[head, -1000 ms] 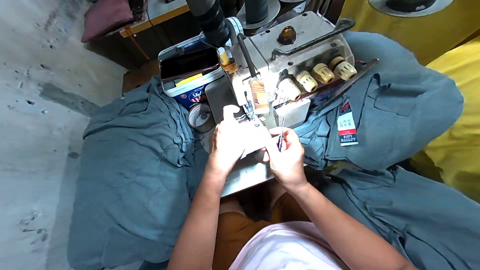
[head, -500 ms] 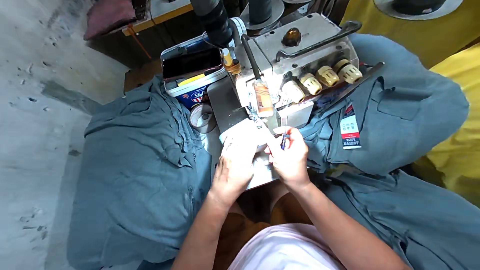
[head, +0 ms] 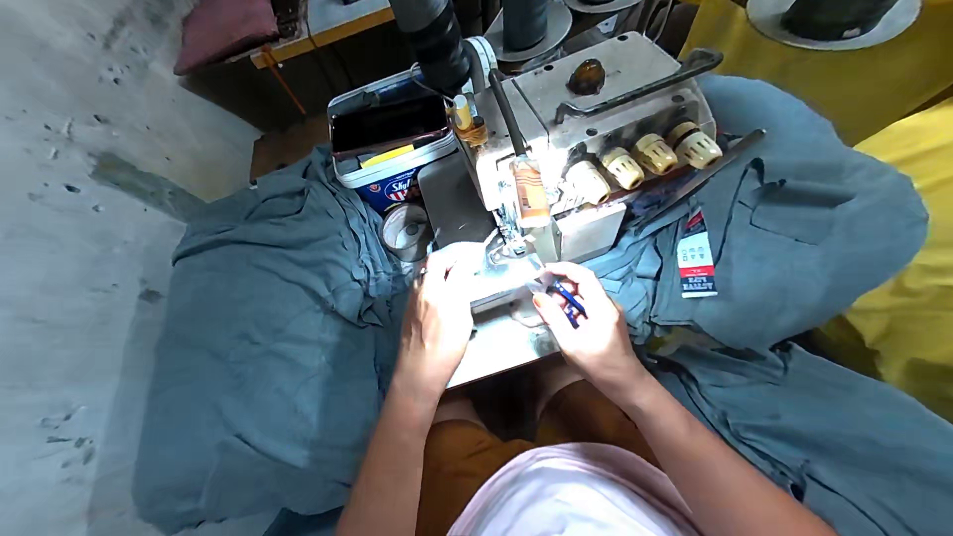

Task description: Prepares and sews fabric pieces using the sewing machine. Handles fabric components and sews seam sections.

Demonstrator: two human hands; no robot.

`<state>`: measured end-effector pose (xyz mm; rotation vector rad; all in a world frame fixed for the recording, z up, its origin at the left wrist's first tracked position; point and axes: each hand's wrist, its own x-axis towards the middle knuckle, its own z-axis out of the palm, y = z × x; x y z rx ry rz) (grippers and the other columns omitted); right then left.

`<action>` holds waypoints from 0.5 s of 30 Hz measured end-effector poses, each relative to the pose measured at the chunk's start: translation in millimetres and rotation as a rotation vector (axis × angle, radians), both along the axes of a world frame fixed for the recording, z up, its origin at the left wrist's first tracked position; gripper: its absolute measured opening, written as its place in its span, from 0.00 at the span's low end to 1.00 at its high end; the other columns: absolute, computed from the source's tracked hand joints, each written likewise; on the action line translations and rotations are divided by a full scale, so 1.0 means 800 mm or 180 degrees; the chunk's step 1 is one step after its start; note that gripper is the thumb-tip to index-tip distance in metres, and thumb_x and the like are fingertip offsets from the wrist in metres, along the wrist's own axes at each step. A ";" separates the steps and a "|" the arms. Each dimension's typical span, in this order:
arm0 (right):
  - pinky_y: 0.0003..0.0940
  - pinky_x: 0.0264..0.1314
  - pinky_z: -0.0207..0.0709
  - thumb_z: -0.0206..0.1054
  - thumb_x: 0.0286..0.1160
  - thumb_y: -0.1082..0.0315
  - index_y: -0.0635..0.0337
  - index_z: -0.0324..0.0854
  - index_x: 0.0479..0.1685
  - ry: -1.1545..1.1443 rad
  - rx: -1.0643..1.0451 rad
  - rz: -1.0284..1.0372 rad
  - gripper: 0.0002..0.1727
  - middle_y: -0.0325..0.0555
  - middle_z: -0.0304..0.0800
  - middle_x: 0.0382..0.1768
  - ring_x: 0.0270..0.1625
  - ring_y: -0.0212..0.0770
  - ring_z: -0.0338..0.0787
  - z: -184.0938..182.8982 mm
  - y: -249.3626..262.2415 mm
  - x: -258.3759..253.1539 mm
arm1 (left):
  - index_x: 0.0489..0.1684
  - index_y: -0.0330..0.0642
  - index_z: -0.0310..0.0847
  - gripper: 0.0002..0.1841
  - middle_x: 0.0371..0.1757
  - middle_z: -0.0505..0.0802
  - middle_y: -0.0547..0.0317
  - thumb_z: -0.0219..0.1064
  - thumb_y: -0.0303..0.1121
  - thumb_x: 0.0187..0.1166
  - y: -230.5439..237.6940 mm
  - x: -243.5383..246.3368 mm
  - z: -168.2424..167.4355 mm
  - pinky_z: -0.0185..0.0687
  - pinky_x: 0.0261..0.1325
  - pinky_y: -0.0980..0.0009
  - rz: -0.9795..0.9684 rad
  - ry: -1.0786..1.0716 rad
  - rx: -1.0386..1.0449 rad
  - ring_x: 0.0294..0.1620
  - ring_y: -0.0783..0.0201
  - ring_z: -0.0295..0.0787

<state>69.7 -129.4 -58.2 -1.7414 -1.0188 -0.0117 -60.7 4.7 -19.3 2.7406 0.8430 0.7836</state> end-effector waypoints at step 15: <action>0.35 0.23 0.76 0.64 0.79 0.67 0.58 0.93 0.56 -0.1319 -0.0032 -0.0455 0.15 0.47 0.84 0.26 0.23 0.42 0.84 0.025 0.002 0.017 | 0.46 0.27 0.87 0.11 0.42 0.92 0.56 0.59 0.23 0.81 -0.068 -0.022 0.008 0.79 0.54 0.87 -0.0550 -0.1320 -0.1677 0.46 0.81 0.87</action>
